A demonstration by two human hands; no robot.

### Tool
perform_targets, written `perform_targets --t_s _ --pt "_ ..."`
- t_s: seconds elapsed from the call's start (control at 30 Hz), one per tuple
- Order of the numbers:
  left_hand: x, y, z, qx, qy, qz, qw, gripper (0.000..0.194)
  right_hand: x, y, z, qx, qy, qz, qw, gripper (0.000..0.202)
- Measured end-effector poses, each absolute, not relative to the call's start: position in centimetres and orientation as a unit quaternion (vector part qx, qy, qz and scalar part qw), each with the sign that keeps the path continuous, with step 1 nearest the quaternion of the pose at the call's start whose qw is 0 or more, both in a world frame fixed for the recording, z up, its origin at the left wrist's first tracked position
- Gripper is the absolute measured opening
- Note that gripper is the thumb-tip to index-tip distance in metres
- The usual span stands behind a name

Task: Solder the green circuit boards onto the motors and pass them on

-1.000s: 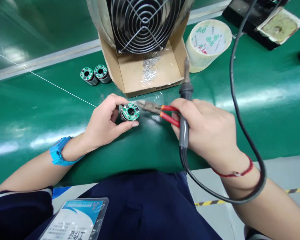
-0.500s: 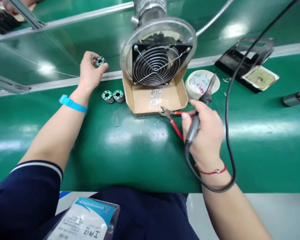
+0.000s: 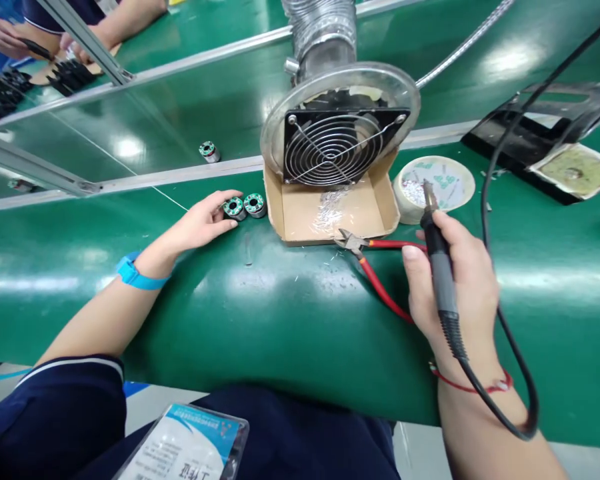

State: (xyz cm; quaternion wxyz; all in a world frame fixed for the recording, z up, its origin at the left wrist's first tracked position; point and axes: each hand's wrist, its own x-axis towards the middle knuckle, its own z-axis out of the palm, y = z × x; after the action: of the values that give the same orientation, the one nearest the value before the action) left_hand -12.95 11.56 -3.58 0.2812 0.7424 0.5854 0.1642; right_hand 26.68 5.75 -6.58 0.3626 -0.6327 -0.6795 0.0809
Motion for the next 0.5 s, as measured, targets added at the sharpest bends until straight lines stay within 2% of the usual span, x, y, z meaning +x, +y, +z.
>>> perform_targets --t_s 0.13,0.23,0.3,0.37,0.43,0.5 --pt "-11.7 8.9 -3.3 0.764 0.584 0.155 0.228 0.043 26.4 5.6 -6.8 -0.629 -0.634 0.097 0.439 0.06" --pt "-10.4 7.1 -2.7 0.781 0.545 0.178 0.246 0.035 25.3 4.6 -6.1 -0.585 -0.617 0.112 0.515 0.06" --pt "-9.0 5.6 -2.3 0.775 0.517 0.208 0.298 0.037 24.1 3.4 -5.0 -0.558 -0.631 0.115 0.527 0.051" --pt "-7.1 4.3 -2.0 0.746 0.498 0.226 0.38 0.041 22.8 2.3 -3.7 -0.537 -0.632 0.184 0.527 0.043" --pt "-5.2 3.2 -1.7 0.706 0.483 0.233 0.463 0.042 21.6 1.4 -2.6 -0.495 -0.638 0.272 0.524 0.043" --pt "-3.4 2.5 -1.4 0.671 0.47 0.239 0.521 0.04 20.7 1.0 -1.7 -0.453 -0.657 0.31 0.516 0.045"
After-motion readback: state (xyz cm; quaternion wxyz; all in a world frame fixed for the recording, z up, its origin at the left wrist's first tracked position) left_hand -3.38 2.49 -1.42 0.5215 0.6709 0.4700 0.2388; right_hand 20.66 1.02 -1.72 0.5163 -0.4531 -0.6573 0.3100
